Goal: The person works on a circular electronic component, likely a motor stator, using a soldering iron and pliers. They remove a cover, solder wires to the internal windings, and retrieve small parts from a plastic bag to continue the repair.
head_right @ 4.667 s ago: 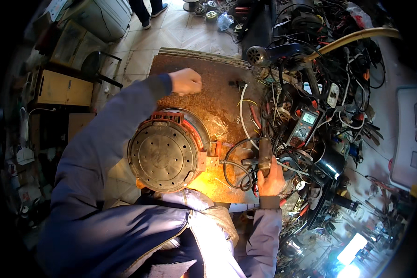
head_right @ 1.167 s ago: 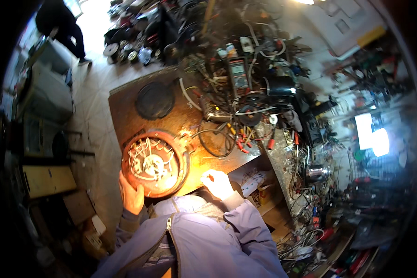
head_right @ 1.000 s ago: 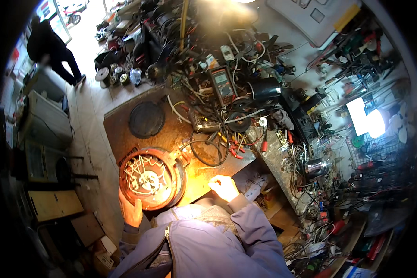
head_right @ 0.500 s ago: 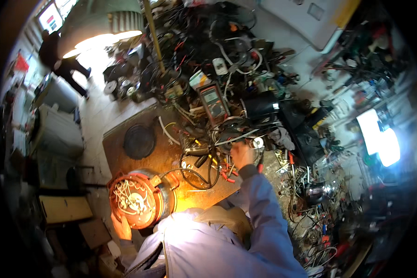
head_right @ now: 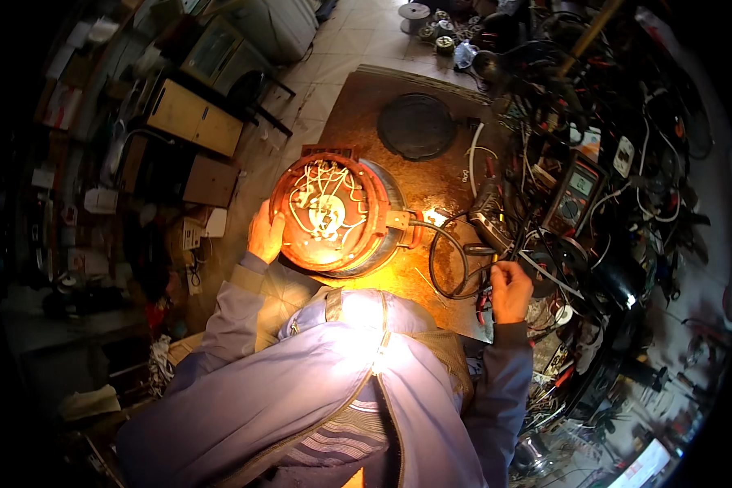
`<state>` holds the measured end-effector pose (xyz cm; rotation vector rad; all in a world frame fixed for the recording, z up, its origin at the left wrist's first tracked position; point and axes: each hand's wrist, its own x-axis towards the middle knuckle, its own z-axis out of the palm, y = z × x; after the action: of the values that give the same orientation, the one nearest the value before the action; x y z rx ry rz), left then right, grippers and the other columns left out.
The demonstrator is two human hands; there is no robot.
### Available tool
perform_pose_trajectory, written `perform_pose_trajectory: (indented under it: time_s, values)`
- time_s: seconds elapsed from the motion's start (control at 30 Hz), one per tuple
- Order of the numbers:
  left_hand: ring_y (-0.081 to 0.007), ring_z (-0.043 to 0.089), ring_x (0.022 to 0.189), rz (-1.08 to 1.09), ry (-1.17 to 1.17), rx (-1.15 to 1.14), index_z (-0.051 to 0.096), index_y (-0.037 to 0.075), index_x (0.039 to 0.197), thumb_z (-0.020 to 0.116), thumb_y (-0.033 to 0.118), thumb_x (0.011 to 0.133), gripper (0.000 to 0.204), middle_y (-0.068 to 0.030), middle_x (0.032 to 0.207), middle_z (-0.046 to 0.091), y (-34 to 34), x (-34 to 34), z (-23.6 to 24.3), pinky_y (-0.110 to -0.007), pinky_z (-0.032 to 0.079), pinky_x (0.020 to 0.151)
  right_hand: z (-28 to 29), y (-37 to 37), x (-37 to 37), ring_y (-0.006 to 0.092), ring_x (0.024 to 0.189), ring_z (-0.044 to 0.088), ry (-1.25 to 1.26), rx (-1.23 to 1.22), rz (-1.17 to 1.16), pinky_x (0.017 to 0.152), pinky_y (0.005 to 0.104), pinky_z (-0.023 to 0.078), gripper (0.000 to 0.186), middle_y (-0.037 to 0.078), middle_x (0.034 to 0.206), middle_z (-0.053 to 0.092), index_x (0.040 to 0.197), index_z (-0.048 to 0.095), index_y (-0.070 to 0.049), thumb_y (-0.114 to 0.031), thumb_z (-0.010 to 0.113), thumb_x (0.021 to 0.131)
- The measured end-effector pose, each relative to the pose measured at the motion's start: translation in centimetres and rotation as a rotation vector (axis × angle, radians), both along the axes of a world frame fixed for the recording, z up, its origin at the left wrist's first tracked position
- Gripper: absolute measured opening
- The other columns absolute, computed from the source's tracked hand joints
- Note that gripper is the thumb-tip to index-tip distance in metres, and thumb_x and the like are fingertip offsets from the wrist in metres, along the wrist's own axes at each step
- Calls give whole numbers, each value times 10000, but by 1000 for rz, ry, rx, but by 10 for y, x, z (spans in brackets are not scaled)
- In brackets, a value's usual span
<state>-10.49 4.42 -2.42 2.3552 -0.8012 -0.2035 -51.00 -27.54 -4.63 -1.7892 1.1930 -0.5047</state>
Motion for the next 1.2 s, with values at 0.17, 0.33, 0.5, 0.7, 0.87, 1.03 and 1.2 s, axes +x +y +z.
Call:
perform_pose_trajectory:
  time_s: [0.17, 0.33, 0.5, 0.7, 0.87, 1.03, 1.2]
  values:
    - [-500, 605, 1053, -15, 2, -63, 590, 21, 1214, 561, 237, 969, 328, -267, 1103, 681, -5, -7, 0, -568, 458, 964, 43, 39, 43, 118, 691, 611, 61, -43, 123, 669, 320, 513, 134, 81, 750, 688, 1018, 729, 35, -82, 708, 955]
    - [-478, 591, 1109, -6, -8, -79, 579, 11, 1331, 540, 268, 993, 426, -253, 1172, 673, -1, -6, -13, -545, 461, 984, 88, 67, 89, 420, 781, 652, 152, -616, 235, 681, 424, 548, 112, 216, 946, 654, 1037, 687, 28, -12, 691, 932]
    - [-467, 582, 1126, -55, 17, -146, 564, -4, 1345, 582, 243, 977, 443, -257, 1199, 646, -3, -5, -3, -521, 462, 999, 101, 115, 135, 261, 827, 728, 50, -521, 378, 784, 337, 595, 285, 161, 986, 732, 1210, 695, 23, 22, 692, 926]
    - [-458, 576, 1148, -172, 53, -163, 515, -20, 1372, 684, 184, 907, 535, -259, 1239, 610, 0, 8, 8, -520, 468, 1005, 115, 174, 211, 312, 574, 681, 631, -524, 534, 524, 417, 546, 574, 132, 743, 675, 1495, 568, -111, -252, 738, 964]
    - [-470, 563, 1174, -221, 105, -132, 473, -40, 1384, 718, 212, 880, 614, -278, 1269, 586, 1, 17, 10, -525, 466, 1023, 107, 180, 219, 309, 546, 667, 700, -584, 467, 493, 412, 531, 510, 135, 723, 662, 1455, 608, -107, -280, 706, 985]
    - [-483, 537, 1207, -290, 112, -147, 438, -51, 1399, 742, 237, 863, 681, -291, 1307, 551, 5, 25, 7, -538, 456, 1039, 112, 183, 235, 315, 528, 662, 790, -586, 445, 483, 416, 530, 528, 136, 698, 655, 1477, 588, -140, -318, 690, 991]
    - [-485, 534, 1209, -316, 128, -155, 432, -44, 1403, 759, 277, 856, 713, -284, 1315, 545, 5, 30, 9, -542, 454, 1040, 107, 181, 238, 315, 531, 672, 929, -580, 466, 495, 437, 540, 564, 141, 685, 652, 1518, 541, -157, -377, 644, 1009]
